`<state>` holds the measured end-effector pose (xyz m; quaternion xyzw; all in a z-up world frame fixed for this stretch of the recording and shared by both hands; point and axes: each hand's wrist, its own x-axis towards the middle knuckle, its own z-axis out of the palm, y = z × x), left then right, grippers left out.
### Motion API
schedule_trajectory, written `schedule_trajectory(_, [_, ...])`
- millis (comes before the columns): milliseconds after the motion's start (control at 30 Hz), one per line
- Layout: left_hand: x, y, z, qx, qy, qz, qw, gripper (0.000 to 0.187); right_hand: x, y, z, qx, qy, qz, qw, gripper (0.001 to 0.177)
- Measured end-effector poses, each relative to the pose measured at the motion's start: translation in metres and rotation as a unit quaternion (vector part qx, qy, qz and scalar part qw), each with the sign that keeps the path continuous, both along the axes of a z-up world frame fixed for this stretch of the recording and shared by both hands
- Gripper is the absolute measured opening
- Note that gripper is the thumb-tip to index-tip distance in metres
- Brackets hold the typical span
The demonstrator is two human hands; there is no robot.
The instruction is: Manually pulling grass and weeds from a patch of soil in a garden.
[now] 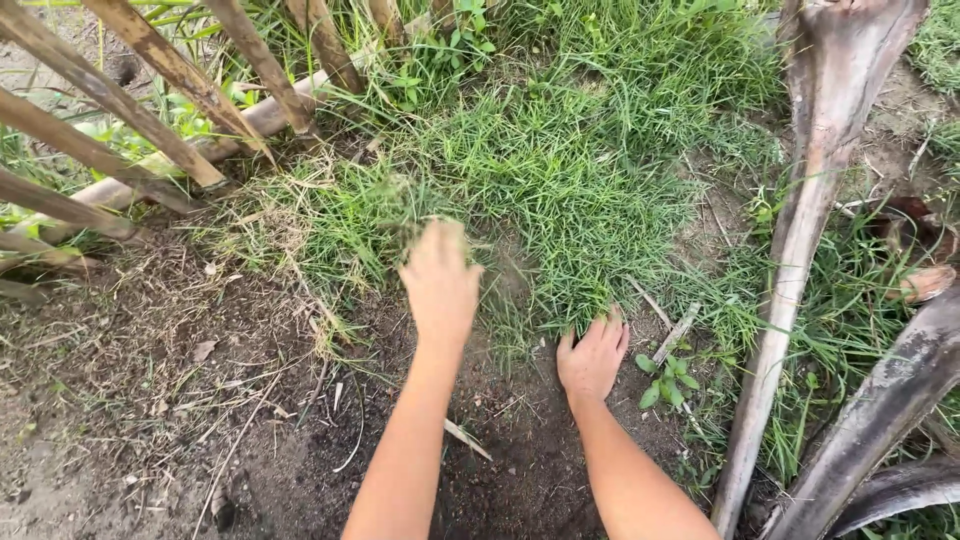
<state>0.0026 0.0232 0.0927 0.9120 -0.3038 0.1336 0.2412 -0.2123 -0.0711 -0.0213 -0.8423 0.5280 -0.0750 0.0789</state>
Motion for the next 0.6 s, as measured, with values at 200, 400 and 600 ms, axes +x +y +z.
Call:
schedule_trajectory(200, [-0.061, -0.035, -0.051, 0.168, 0.077, -0.231, 0.955, 0.067, 0.0, -0.002, -0.002, 0.009, -0.048, -0.005, 0.999, 0.047])
schedule_trajectory(400, [-0.107, -0.052, -0.096, 0.039, 0.076, -0.184, 0.979, 0.039, -0.001, -0.004, -0.004, 0.017, -0.027, -0.007, 0.999, 0.044])
schedule_trajectory(600, [-0.107, -0.06, -0.111, 0.132, 0.049, -0.162, 0.977, 0.026, -0.001, -0.003, -0.004, 0.008, -0.039, -0.004, 0.999, 0.05])
